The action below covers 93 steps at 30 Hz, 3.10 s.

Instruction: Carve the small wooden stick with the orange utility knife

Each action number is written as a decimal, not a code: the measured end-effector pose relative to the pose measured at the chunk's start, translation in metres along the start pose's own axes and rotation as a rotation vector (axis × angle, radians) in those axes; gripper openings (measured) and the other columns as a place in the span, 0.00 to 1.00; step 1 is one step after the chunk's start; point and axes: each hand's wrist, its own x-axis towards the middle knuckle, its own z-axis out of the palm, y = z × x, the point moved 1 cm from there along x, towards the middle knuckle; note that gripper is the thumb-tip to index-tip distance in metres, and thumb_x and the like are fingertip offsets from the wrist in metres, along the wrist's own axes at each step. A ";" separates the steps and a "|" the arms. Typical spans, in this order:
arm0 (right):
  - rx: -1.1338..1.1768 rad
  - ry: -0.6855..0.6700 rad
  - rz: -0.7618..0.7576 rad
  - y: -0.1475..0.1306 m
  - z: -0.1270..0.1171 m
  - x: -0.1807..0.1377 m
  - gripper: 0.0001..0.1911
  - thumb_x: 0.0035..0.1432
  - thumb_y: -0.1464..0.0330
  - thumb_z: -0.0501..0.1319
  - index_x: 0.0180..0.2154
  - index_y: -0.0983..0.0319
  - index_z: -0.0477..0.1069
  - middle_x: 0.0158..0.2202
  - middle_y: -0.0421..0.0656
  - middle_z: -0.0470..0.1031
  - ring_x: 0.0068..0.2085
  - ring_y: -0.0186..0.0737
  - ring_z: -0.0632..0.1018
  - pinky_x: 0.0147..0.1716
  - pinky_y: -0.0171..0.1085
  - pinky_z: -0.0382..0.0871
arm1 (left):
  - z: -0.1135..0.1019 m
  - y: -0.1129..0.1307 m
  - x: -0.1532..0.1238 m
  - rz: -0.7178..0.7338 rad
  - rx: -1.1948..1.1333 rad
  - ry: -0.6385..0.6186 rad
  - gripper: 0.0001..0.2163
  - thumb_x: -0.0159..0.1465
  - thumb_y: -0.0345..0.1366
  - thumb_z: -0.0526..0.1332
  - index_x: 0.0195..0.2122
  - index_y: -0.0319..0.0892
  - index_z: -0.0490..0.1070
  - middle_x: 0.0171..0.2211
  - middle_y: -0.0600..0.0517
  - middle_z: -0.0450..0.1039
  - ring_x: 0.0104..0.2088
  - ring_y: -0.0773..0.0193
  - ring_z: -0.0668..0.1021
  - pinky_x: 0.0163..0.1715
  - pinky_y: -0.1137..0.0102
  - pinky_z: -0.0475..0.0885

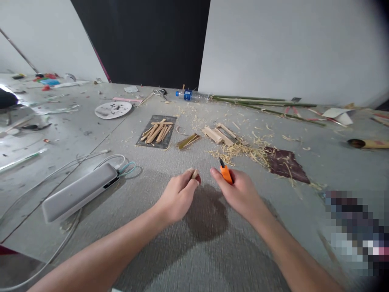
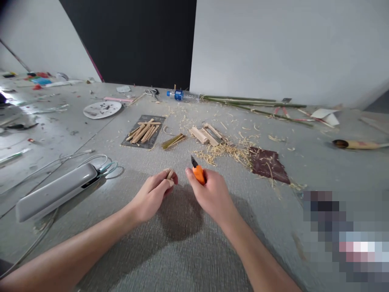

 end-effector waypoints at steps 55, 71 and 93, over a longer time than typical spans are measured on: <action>0.033 -0.289 -0.187 0.011 -0.011 -0.037 0.12 0.71 0.56 0.54 0.40 0.57 0.65 0.27 0.35 0.69 0.28 0.35 0.69 0.29 0.36 0.61 | -0.004 0.008 -0.003 0.013 0.040 -0.043 0.11 0.70 0.36 0.52 0.29 0.43 0.61 0.26 0.58 0.61 0.28 0.67 0.63 0.30 0.66 0.55; 0.002 -0.310 -0.206 0.006 -0.011 -0.036 0.13 0.71 0.56 0.52 0.40 0.57 0.67 0.30 0.38 0.73 0.30 0.37 0.72 0.30 0.37 0.64 | -0.006 0.011 -0.006 0.051 0.070 -0.068 0.12 0.70 0.34 0.51 0.28 0.43 0.59 0.25 0.58 0.59 0.27 0.67 0.63 0.29 0.67 0.55; -0.404 0.158 0.009 0.025 -0.033 -0.017 0.23 0.69 0.46 0.48 0.32 0.55 0.64 0.20 0.39 0.68 0.21 0.41 0.71 0.23 0.38 0.56 | 0.011 0.010 -0.012 0.033 0.128 -0.121 0.22 0.70 0.45 0.58 0.23 0.43 0.51 0.21 0.60 0.48 0.24 0.69 0.53 0.23 0.69 0.50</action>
